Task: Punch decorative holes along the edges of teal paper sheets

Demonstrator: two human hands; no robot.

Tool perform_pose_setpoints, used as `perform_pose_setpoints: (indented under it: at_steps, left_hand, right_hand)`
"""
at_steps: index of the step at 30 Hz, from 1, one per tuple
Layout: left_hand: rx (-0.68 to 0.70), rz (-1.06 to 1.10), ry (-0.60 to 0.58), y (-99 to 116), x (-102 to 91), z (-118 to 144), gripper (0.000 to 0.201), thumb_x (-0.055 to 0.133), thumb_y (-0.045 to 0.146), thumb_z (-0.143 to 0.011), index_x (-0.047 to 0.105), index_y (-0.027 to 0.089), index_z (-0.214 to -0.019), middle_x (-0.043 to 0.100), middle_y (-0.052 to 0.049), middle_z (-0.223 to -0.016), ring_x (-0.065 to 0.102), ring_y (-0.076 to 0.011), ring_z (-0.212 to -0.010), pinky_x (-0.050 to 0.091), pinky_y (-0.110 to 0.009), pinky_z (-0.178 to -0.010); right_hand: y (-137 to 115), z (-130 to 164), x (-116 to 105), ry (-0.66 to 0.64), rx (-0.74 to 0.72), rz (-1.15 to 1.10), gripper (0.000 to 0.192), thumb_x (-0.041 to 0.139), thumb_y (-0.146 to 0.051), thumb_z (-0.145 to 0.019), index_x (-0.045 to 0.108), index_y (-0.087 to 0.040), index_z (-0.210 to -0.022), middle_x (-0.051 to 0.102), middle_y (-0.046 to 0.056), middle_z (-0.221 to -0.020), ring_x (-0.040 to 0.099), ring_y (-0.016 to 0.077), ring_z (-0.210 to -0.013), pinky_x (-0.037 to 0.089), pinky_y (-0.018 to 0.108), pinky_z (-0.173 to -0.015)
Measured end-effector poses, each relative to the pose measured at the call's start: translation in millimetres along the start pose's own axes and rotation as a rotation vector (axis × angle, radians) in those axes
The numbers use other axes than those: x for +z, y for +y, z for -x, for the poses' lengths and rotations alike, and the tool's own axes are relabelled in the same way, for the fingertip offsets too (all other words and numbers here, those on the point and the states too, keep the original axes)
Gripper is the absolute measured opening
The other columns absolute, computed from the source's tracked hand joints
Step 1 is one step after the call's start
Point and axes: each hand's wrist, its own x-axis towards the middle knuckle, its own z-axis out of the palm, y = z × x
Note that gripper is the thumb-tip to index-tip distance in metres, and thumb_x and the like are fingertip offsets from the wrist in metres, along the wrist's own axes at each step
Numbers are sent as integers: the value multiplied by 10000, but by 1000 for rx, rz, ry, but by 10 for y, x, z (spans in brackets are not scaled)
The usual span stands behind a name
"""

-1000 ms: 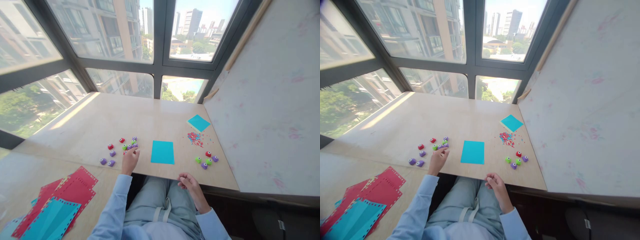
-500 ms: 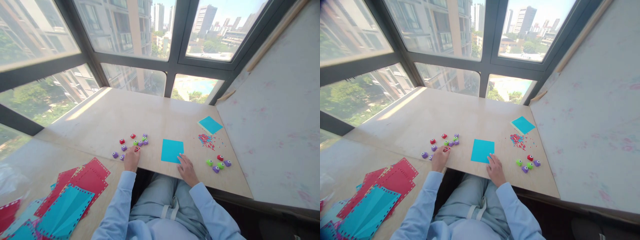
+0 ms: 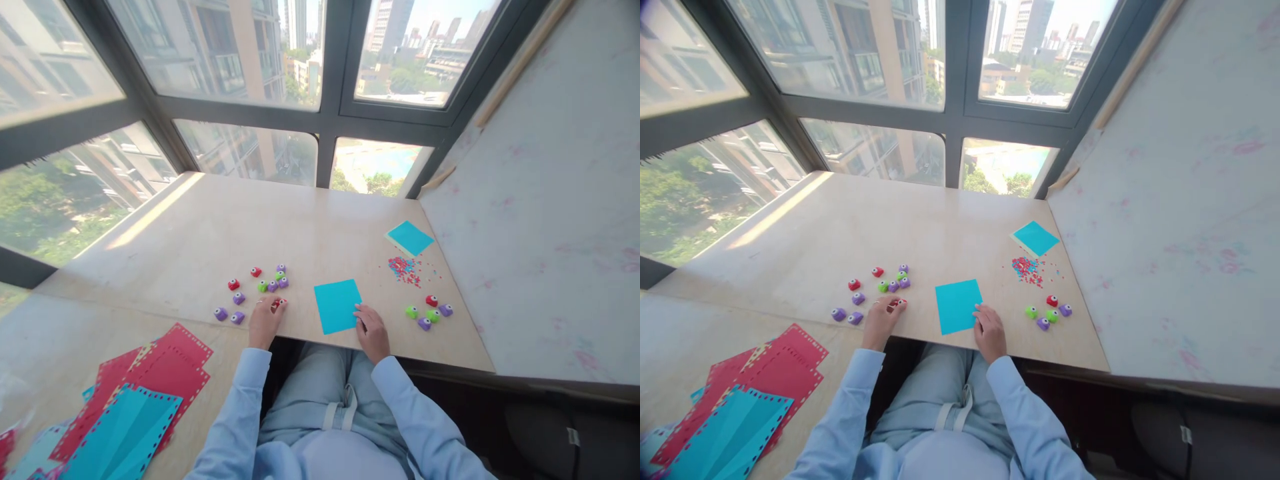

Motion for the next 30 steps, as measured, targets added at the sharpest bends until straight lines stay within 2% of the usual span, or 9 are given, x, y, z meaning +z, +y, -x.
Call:
perform_pose_setpoints:
  at_steps: [6, 11, 16, 20, 23, 27, 30]
  left_hand:
    - [77, 76, -63, 105, 217, 24, 291, 499, 397, -886, 686, 179, -932, 664, -86, -904, 620, -184, -718, 493, -330, -734]
    - [107, 102, -121, 157, 339, -64, 345, 539, 417, -862, 678, 166, -1055, 700, -88, -930, 622, -180, -687, 505, -337, -725]
    - [206, 182, -149, 117, 406, -102, 336, 535, 424, -864, 686, 184, -1044, 689, -85, -1017, 628, -163, -712, 521, -319, -729]
    - [251, 189, -178, 52, 424, -97, 318, 612, 386, -798, 692, 214, -1053, 660, -62, -1061, 614, -131, -667, 525, -298, -709]
    - [228, 161, -146, 51, 429, -112, 291, 632, 402, -779, 700, 226, -1000, 670, -39, -975, 593, -124, -625, 511, -289, -681]
    - [137, 105, -27, 106, 450, -162, 314, 664, 498, -747, 694, 222, -893, 667, -13, -788, 569, -143, -596, 481, -280, -630]
    - [95, 78, 24, 134, 473, -189, 335, 653, 529, -753, 689, 225, -888, 675, -16, -789, 564, -152, -596, 463, -280, -617]
  right_hand:
    - [-14, 24, 21, 74, 58, 82, 268, 431, -120, -895, 683, -169, -974, 703, 116, -1092, 598, 239, -1086, 478, 462, -981]
    - [-12, 21, 25, 149, 112, 139, 293, 421, -152, -903, 650, -141, -1086, 654, 153, -1159, 539, 257, -1147, 452, 482, -1006]
    - [-10, 0, 49, 82, 146, 196, 343, 416, -226, -931, 607, -130, -1200, 609, 166, -1263, 497, 265, -1219, 420, 490, -1038]
    - [-19, -14, 55, 16, 157, 243, 352, 426, -283, -948, 626, -137, -1199, 597, 158, -1304, 481, 275, -1249, 401, 491, -1051]
    - [-22, -16, 49, 6, 156, 258, 343, 430, -291, -952, 649, -138, -1166, 602, 151, -1306, 482, 276, -1249, 394, 485, -1053]
    - [-19, -13, 40, 19, 160, 232, 339, 429, -284, -951, 662, -149, -1157, 611, 142, -1297, 493, 266, -1244, 399, 476, -1050]
    - [-18, -13, 34, 28, 162, 205, 340, 423, -271, -949, 669, -163, -1157, 620, 137, -1285, 506, 261, -1236, 406, 481, -1046]
